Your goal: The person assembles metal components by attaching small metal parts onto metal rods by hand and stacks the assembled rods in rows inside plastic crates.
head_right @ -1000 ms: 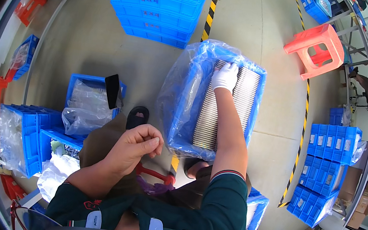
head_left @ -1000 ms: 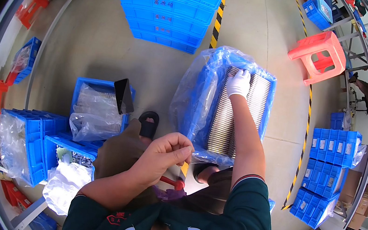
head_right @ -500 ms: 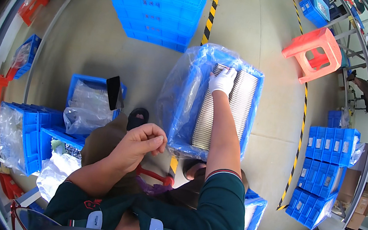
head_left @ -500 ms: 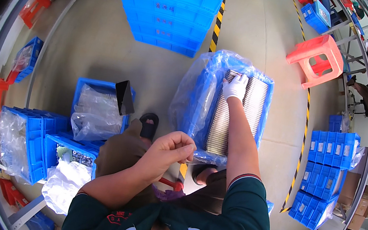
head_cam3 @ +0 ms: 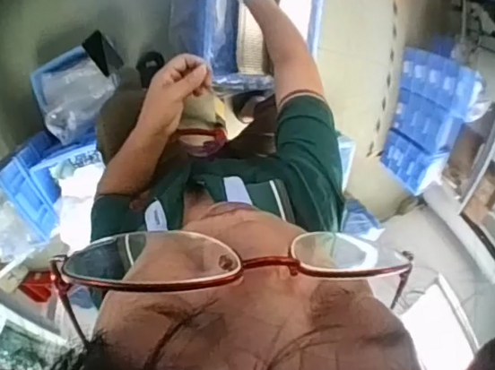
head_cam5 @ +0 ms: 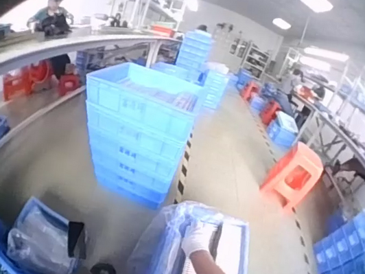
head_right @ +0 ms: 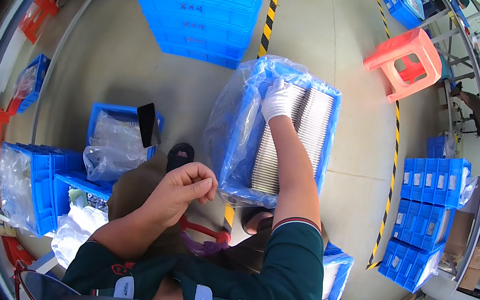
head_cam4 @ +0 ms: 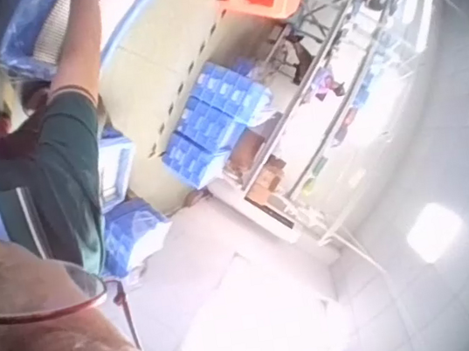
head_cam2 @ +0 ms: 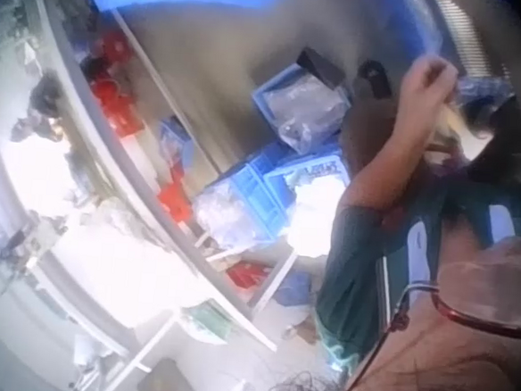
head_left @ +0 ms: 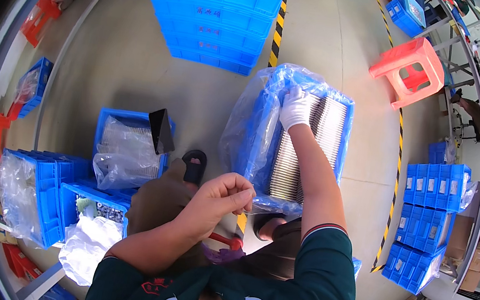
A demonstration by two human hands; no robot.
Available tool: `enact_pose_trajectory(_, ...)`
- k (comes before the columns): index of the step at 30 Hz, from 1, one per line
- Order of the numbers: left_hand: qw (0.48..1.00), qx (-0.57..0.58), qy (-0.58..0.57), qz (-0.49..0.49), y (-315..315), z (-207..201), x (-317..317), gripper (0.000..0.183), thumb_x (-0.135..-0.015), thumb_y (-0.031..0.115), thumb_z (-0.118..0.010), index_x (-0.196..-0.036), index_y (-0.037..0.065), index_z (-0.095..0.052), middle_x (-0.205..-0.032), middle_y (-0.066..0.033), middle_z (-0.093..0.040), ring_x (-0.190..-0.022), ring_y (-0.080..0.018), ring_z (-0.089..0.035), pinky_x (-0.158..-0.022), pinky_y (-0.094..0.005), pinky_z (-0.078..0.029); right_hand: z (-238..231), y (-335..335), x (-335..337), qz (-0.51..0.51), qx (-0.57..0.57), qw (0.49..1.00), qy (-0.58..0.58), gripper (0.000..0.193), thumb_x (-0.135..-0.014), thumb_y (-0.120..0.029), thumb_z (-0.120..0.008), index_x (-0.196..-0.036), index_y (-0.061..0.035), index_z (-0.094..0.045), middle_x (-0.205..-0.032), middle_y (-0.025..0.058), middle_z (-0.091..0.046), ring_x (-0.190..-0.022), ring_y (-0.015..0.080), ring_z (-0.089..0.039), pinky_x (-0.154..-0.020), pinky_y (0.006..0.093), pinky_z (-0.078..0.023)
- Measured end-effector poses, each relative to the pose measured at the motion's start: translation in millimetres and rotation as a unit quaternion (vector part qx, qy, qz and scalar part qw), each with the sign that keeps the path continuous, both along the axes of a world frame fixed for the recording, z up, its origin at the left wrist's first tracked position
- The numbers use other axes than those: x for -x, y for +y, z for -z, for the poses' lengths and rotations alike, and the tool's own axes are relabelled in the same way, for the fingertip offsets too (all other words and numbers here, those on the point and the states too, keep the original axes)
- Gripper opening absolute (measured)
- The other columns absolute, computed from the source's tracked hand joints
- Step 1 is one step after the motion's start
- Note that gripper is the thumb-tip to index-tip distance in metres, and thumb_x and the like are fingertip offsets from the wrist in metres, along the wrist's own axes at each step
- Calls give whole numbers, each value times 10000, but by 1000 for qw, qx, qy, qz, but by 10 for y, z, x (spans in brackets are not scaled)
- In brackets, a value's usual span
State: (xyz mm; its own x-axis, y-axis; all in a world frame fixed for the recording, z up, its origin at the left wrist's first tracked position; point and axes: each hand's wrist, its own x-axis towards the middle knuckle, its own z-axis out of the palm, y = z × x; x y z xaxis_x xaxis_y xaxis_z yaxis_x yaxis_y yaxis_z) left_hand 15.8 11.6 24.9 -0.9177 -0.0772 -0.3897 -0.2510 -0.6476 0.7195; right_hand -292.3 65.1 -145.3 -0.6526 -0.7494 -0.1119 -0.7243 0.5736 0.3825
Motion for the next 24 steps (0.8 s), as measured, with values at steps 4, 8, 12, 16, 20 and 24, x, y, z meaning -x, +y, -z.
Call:
enact_pose_trajectory(4, 1000, -10, 3, -3, 32, 4, 23, 107, -871, 144, -524, -898, 41, -535, -788, -28, -540, -732, -94, -493, -662, -214, -374, -62, -3, 124, 59, -60, 996, -32, 548, -788, -435, -504, -1152, -25, -527, -1244, 106, -439, -1226, 262, -292, -1013, 514, -189)
enact_pose_trajectory(8, 1000, -2, 14, 1, 38, 8, 32, 105, -873, 143, -521, -897, 41, -535, -783, -30, -540, -731, -94, -493, -659, -214, -374, -56, 67, 80, 35, -38, 999, -1, 551, -788, -449, -505, -1133, -21, -532, -1244, 116, -431, -1215, 264, -304, -994, 510, -222)
enact_pose_trajectory(12, 1000, -5, 17, 6, 62, 37, 30, 107, -874, 146, -518, -896, 43, -538, -779, -27, -542, -723, -93, -490, -657, -213, -374, 0, 174, 24, 75, 66, 995, 9, 553, -766, -434, -557, -1112, -3, -525, -1230, 135, -430, -1192, 283, -338, -971, 426, -299)
enact_pose_trajectory(16, 1000, 3, 4, 11, 103, 23, 32, 108, -874, 146, -518, -894, 42, -539, -781, -24, -546, -718, -87, -488, -657, -213, -374, 89, 327, 170, 205, 210, 953, -74, 547, -758, -383, -598, -1100, 34, -505, -1215, 176, -419, -1158, 300, -373, -970, 345, -329)
enact_pose_trajectory(20, 1000, -4, 14, 19, 114, 36, 10, 107, -869, 150, -543, -916, 54, -547, -766, 1, -542, -712, -66, -488, -663, -198, -385, 331, 399, 210, 218, 254, 937, -99, 577, -771, -369, -588, -1143, 55, -467, -1266, 199, -367, -1209, 320, -317, -1007, 358, -292)
enact_pose_trajectory(24, 1000, -5, -1, 6, 90, 35, 45, 106, -869, 149, -544, -915, 53, -547, -767, 0, -542, -716, -66, -490, -667, -198, -387, 373, 410, 109, 214, 263, 935, -106, 665, -760, -413, -588, -1191, 69, -430, -1333, 208, -293, -1260, 325, -254, -1027, 339, -266)
